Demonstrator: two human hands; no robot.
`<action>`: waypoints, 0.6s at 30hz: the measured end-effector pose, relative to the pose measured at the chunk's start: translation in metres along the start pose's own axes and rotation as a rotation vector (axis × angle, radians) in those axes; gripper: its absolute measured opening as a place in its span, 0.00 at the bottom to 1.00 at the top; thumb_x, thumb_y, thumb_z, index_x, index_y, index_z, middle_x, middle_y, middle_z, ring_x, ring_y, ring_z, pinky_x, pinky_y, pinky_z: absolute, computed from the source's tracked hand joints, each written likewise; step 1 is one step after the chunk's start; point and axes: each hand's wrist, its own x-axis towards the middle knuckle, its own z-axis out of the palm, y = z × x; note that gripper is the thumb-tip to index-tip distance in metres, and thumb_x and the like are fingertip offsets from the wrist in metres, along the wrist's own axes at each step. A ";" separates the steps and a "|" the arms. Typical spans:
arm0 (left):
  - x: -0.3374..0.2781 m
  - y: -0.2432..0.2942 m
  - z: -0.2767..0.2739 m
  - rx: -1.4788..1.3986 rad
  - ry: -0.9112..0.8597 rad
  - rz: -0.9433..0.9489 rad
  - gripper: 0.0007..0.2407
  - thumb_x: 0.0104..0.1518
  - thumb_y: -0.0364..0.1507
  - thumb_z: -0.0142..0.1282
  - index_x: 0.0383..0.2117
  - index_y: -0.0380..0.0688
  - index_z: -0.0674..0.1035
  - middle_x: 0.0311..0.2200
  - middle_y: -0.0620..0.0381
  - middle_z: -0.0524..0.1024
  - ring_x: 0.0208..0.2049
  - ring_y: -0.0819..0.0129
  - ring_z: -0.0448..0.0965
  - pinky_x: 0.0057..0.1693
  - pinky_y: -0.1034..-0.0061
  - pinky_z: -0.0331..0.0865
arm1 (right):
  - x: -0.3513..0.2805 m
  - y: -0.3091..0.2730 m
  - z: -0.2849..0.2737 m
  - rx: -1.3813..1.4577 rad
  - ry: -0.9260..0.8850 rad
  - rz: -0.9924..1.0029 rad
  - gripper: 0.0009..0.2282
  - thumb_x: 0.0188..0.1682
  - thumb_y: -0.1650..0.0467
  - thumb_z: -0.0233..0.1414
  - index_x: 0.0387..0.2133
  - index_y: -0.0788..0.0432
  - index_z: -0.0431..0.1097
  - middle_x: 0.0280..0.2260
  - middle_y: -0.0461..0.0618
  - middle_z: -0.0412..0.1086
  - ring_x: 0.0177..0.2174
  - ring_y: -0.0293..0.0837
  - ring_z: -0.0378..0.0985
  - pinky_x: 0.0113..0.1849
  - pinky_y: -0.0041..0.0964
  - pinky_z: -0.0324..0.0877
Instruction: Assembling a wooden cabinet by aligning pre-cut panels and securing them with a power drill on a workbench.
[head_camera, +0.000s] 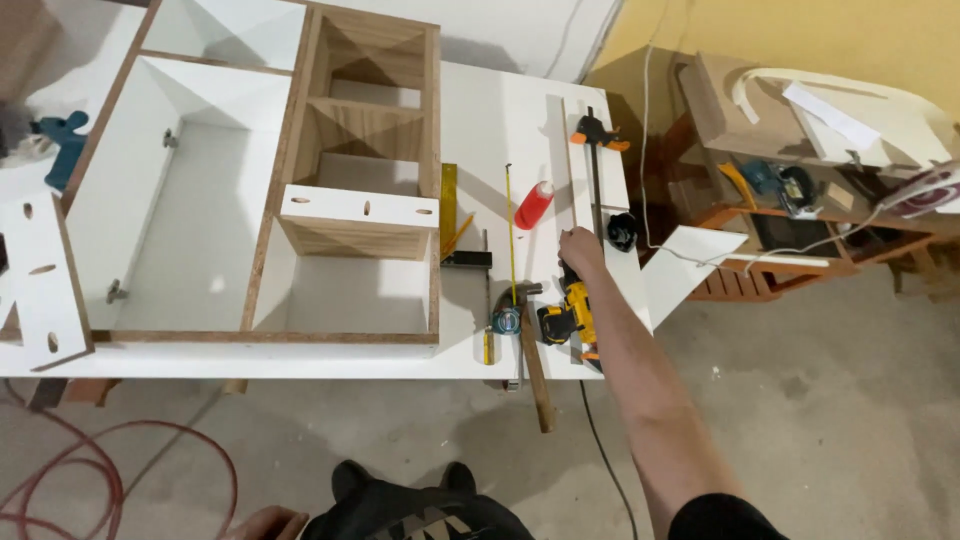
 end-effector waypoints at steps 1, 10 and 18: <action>-0.013 0.011 0.003 -0.007 0.004 -0.019 0.08 0.50 0.43 0.63 0.22 0.61 0.87 0.21 0.70 0.87 0.29 0.82 0.87 0.43 0.90 0.74 | -0.001 0.001 0.001 -0.008 -0.016 -0.010 0.12 0.57 0.68 0.40 0.43 0.65 0.67 0.34 0.59 0.75 0.30 0.49 0.79 0.29 0.40 0.70; -0.049 0.044 0.074 -0.044 -0.201 -0.057 0.09 0.56 0.43 0.62 0.25 0.58 0.87 0.26 0.68 0.85 0.30 0.80 0.81 0.43 0.85 0.71 | -0.031 0.006 0.001 -0.232 -0.035 -0.120 0.20 0.59 0.62 0.34 0.48 0.64 0.68 0.43 0.59 0.74 0.40 0.55 0.77 0.37 0.46 0.73; -0.074 0.047 0.115 -0.110 -0.132 -0.104 0.07 0.56 0.40 0.64 0.26 0.58 0.88 0.26 0.68 0.86 0.30 0.80 0.82 0.43 0.86 0.72 | -0.071 0.004 -0.022 -0.349 -0.183 -0.163 0.23 0.52 0.64 0.38 0.57 0.65 0.59 0.50 0.61 0.70 0.44 0.57 0.76 0.40 0.47 0.72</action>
